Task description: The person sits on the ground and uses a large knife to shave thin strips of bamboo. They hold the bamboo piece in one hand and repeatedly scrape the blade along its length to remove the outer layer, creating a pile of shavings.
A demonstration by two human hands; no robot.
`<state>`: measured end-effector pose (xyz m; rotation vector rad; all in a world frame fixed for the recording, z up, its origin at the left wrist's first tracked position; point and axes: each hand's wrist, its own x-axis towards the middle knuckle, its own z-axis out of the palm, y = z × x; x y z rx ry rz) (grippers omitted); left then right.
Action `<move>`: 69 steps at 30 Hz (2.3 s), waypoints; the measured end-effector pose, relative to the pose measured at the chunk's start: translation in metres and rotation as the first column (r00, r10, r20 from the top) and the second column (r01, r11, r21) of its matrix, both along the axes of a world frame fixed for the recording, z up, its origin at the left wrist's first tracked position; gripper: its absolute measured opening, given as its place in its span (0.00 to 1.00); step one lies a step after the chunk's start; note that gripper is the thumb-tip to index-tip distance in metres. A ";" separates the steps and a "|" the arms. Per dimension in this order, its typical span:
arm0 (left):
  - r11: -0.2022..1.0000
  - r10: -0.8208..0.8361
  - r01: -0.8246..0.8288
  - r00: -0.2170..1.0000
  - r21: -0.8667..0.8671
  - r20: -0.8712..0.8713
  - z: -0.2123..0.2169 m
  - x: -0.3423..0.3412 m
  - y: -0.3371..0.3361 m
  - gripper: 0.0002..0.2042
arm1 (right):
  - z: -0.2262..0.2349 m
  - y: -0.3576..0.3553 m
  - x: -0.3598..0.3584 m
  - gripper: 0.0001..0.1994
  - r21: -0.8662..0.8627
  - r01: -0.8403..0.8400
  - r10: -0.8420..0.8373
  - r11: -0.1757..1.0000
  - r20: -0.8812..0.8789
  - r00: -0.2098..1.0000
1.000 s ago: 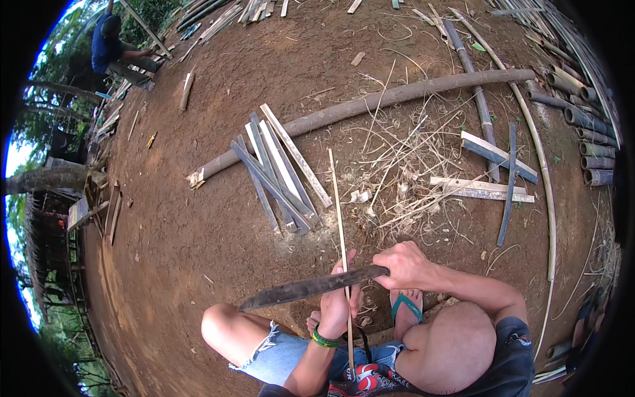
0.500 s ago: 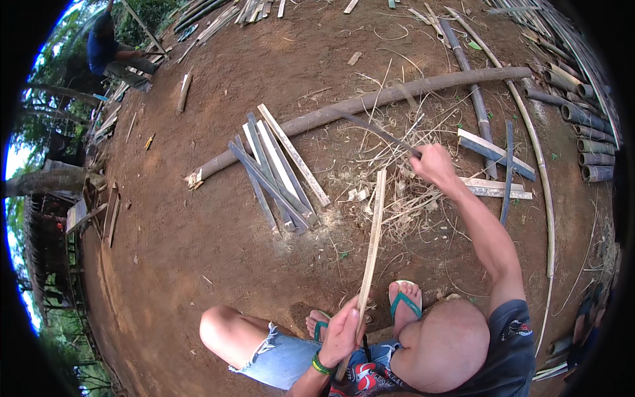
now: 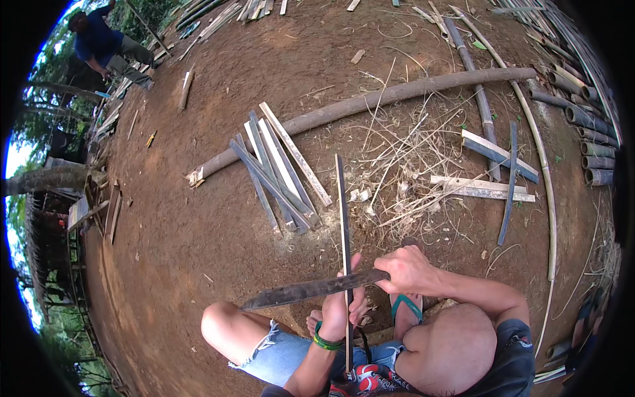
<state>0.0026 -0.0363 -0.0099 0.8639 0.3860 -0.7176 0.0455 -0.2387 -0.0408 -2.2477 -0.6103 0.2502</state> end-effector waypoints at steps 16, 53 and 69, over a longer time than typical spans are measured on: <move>0.994 -0.107 0.106 0.992 0.025 0.072 0.015 -0.037 0.012 0.32 | -0.039 -0.110 0.128 0.10 -0.191 0.552 -0.568 0.812 -0.039 0.822; 0.987 0.059 -0.059 0.998 -0.150 -0.008 -0.012 -0.002 0.002 0.27 | 0.006 0.002 -0.004 0.09 0.013 -0.022 0.021 1.000 0.093 0.995; 0.745 0.062 -0.092 0.996 -0.661 -0.069 -0.015 -0.026 0.017 0.33 | -0.027 -0.091 0.117 0.15 -0.071 0.629 -0.633 0.774 -0.045 0.773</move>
